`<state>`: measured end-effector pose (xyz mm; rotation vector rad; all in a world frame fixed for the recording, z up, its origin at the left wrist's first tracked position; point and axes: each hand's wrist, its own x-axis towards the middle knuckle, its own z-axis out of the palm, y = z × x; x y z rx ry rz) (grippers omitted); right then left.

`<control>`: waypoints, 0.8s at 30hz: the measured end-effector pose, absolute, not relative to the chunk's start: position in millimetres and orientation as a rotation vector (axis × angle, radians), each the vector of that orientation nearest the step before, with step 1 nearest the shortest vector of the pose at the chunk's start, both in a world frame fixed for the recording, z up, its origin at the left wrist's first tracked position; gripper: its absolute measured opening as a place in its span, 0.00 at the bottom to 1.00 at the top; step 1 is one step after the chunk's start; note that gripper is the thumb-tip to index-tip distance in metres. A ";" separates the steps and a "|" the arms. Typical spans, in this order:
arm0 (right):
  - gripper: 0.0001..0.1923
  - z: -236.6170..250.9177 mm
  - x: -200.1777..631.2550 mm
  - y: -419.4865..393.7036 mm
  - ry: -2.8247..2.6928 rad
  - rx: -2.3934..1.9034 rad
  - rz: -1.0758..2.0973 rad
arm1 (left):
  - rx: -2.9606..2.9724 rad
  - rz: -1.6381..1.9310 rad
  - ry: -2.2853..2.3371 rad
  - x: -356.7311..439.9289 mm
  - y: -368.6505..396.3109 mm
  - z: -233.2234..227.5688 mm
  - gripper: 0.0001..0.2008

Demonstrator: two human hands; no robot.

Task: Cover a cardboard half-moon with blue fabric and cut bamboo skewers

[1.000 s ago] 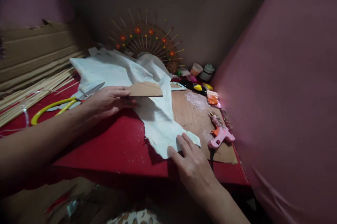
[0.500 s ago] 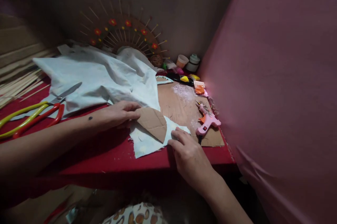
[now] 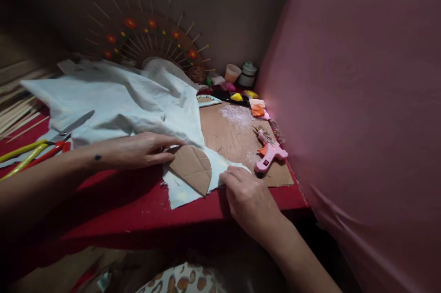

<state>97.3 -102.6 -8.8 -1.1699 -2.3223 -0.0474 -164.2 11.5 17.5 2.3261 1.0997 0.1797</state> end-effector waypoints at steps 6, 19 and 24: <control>0.14 4.9 103.0 -96.2 -2.301 -1.379 -0.108 | 2.460 0.034 1.153 -162.3 13.7 15.7 0.21; 0.08 10.5 69.7 -10.2 -2.452 -1.652 0.449 | 2.311 0.279 1.190 -166.7 14.2 9.6 0.17; 0.09 11.2 69.0 -1.6 -2.427 -1.717 0.575 | 2.337 0.258 1.210 -166.1 14.1 7.8 0.18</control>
